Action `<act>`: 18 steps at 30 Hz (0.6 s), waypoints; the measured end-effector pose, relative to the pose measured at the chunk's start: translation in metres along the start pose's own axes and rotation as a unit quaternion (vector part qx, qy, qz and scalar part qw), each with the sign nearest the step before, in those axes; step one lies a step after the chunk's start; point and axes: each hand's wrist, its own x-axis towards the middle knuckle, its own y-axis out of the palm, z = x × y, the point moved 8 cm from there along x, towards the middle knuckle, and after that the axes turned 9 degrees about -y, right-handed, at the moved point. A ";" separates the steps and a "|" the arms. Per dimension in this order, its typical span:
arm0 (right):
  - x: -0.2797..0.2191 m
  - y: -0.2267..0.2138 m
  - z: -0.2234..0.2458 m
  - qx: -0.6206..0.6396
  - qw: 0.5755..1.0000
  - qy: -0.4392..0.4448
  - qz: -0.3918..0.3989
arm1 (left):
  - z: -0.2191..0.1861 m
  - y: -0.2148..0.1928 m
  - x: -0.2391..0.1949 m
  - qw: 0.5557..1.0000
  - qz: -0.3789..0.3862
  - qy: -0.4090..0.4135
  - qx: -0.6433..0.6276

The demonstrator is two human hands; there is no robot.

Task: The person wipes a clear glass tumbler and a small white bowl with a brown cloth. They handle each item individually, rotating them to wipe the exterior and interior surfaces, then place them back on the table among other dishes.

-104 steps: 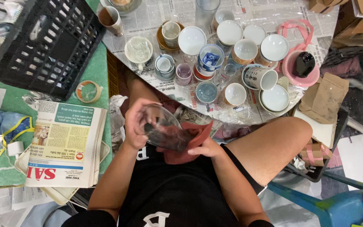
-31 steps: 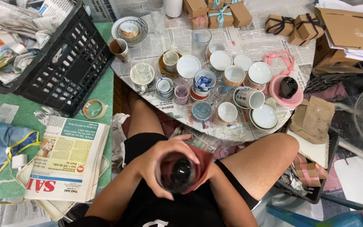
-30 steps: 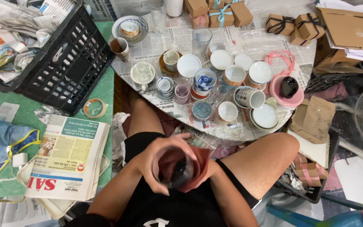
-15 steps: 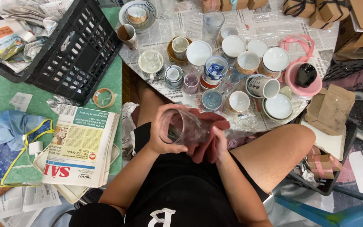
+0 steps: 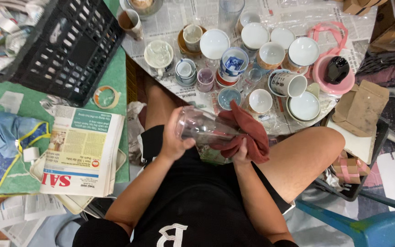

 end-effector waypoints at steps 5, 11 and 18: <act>-0.025 -0.021 -0.038 -0.017 0.990 0.132 -0.042 | -0.006 -0.022 0.008 0.997 -0.045 -0.035 0.044; -0.052 -0.019 -0.021 0.048 0.974 0.221 0.011 | -0.066 -0.043 0.050 0.994 -0.024 0.035 0.099; 0.018 0.058 0.009 0.396 0.872 0.274 0.092 | -0.170 -0.093 0.159 0.977 -0.017 0.172 0.122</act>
